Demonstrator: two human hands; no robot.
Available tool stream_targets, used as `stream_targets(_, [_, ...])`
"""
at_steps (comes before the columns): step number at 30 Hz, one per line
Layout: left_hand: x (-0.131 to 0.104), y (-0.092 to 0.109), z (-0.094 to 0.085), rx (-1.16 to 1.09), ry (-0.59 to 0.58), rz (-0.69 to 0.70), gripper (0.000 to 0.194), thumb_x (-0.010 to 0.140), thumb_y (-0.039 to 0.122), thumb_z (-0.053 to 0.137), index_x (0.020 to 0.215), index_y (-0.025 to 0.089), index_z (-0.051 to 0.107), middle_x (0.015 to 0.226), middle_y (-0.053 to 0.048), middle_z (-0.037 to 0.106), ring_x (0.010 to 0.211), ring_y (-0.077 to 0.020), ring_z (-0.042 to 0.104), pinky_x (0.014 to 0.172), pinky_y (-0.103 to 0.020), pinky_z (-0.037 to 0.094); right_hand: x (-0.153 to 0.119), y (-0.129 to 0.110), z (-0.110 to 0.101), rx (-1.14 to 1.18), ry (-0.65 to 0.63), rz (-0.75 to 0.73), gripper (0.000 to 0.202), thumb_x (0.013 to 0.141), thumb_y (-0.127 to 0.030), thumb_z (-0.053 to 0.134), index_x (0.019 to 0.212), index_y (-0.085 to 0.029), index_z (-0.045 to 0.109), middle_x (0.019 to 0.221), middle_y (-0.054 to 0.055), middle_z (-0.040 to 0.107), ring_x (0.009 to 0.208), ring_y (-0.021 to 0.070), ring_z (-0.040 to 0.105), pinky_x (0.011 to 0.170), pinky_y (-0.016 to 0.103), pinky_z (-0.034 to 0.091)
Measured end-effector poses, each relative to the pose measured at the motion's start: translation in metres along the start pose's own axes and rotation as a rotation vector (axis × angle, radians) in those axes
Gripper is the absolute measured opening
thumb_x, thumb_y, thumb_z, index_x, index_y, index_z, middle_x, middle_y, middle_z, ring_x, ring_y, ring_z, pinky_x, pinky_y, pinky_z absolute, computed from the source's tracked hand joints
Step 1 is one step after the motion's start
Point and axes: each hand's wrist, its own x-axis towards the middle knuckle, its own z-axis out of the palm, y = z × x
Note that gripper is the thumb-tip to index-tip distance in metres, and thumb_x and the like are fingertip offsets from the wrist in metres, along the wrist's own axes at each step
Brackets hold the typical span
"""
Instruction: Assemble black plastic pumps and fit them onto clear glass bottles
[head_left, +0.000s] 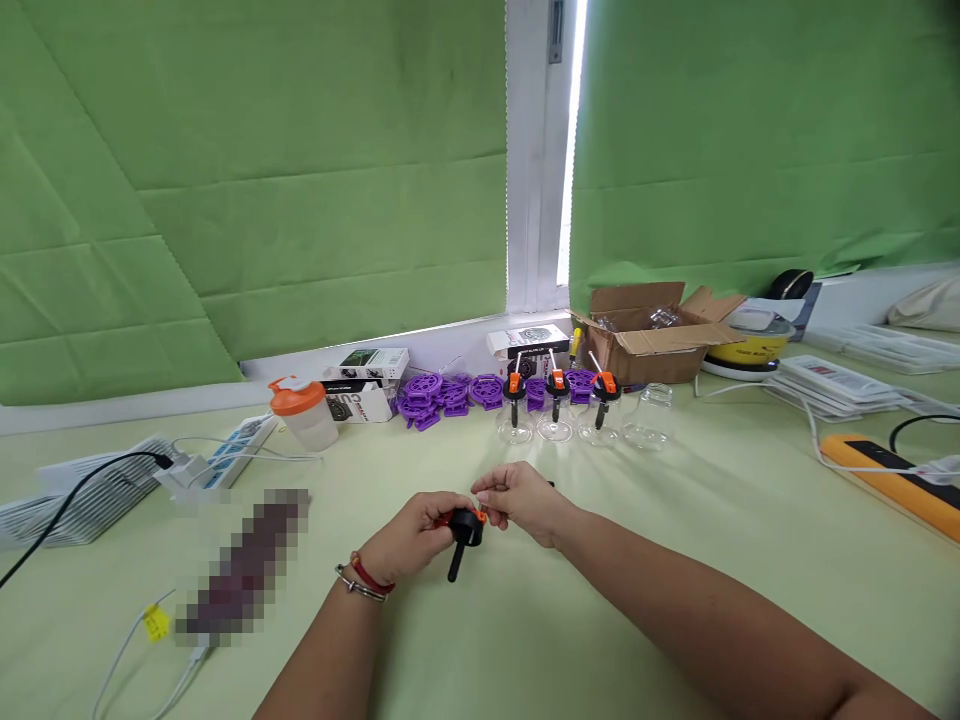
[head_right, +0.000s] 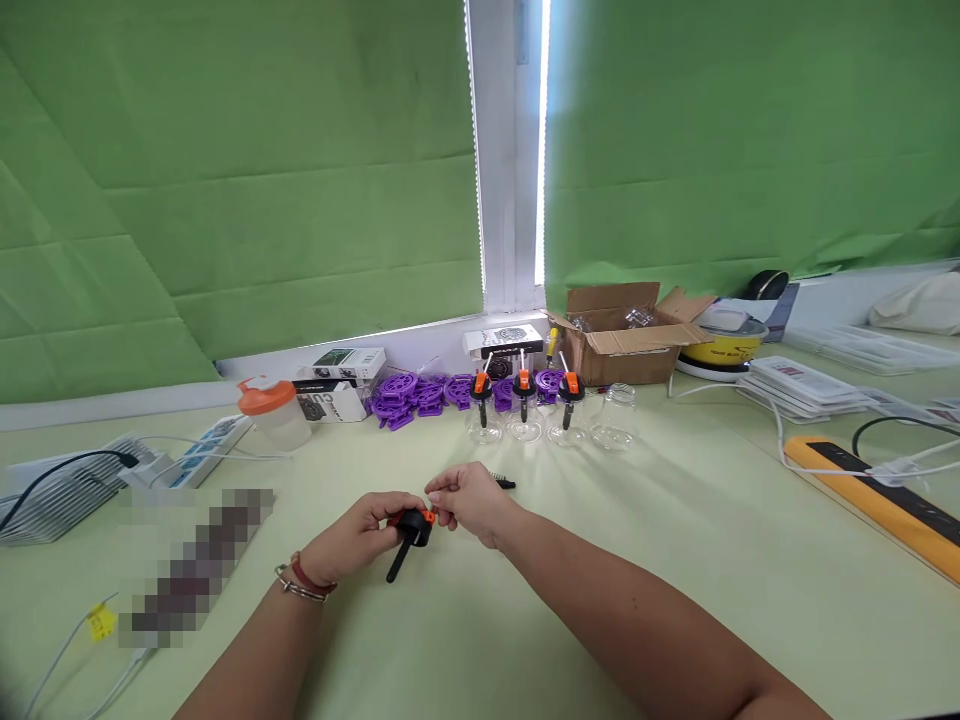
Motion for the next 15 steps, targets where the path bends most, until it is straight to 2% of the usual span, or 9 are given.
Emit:
stream_targets(3, [-0.003, -0.004, -0.008, -0.063, 0.085, -0.031, 0.027, 0.072, 0.013, 0.046, 0.088, 0.013, 0.067, 0.081, -0.003, 0.063, 0.078, -0.0148, 0.053, 0.077, -0.027, 0.044, 0.009, -0.010, 0.010, 0.066, 0.013, 0.021, 0.015, 0.061, -0.021, 0.070, 0.067, -0.013, 0.059, 0.048, -0.002, 0.057, 0.038, 0.0064, 0.044, 0.039, 0.021, 0.033])
stream_targets(6, [-0.006, -0.009, -0.013, -0.181, 0.141, -0.042, 0.026, 0.069, 0.012, 0.047, 0.086, 0.013, 0.066, 0.077, -0.003, 0.061, 0.074, -0.0136, 0.051, 0.073, -0.026, 0.044, 0.019, -0.018, 0.015, 0.036, 0.018, 0.010, 0.007, 0.065, -0.016, 0.061, 0.069, -0.013, 0.057, 0.050, -0.001, 0.057, 0.038, 0.0059, 0.042, 0.038, 0.021, 0.031])
stream_targets(11, [-0.012, -0.012, -0.019, -0.351, 0.140, -0.007, 0.031, 0.062, 0.009, 0.046, 0.083, 0.013, 0.067, 0.081, -0.006, 0.065, 0.075, -0.0161, 0.056, 0.070, -0.028, 0.046, 0.035, -0.014, -0.001, -0.287, 0.302, -0.240, 0.007, 0.077, -0.018, 0.049, 0.081, -0.016, 0.055, 0.062, -0.001, 0.058, 0.050, 0.0096, 0.051, 0.048, 0.023, 0.039])
stream_targets(12, [-0.013, -0.013, -0.020, -0.373, 0.185, 0.011, 0.031, 0.063, 0.010, 0.046, 0.086, 0.014, 0.067, 0.083, -0.007, 0.066, 0.077, -0.0167, 0.057, 0.071, -0.028, 0.046, 0.036, -0.011, -0.007, -0.391, 0.319, -0.287, 0.008, 0.080, -0.019, 0.047, 0.084, -0.017, 0.055, 0.067, 0.000, 0.060, 0.055, 0.0109, 0.054, 0.052, 0.023, 0.040])
stream_targets(15, [-0.011, -0.017, -0.020, -0.399, 0.388, 0.035, 0.039, 0.068, 0.011, 0.049, 0.104, 0.018, 0.064, 0.093, -0.006, 0.064, 0.090, -0.0178, 0.056, 0.081, -0.029, 0.045, 0.037, 0.004, -0.017, -1.120, 0.224, -0.487, 0.019, 0.087, -0.013, 0.039, 0.090, -0.016, 0.057, 0.078, 0.005, 0.064, 0.069, 0.0150, 0.059, 0.063, 0.027, 0.043])
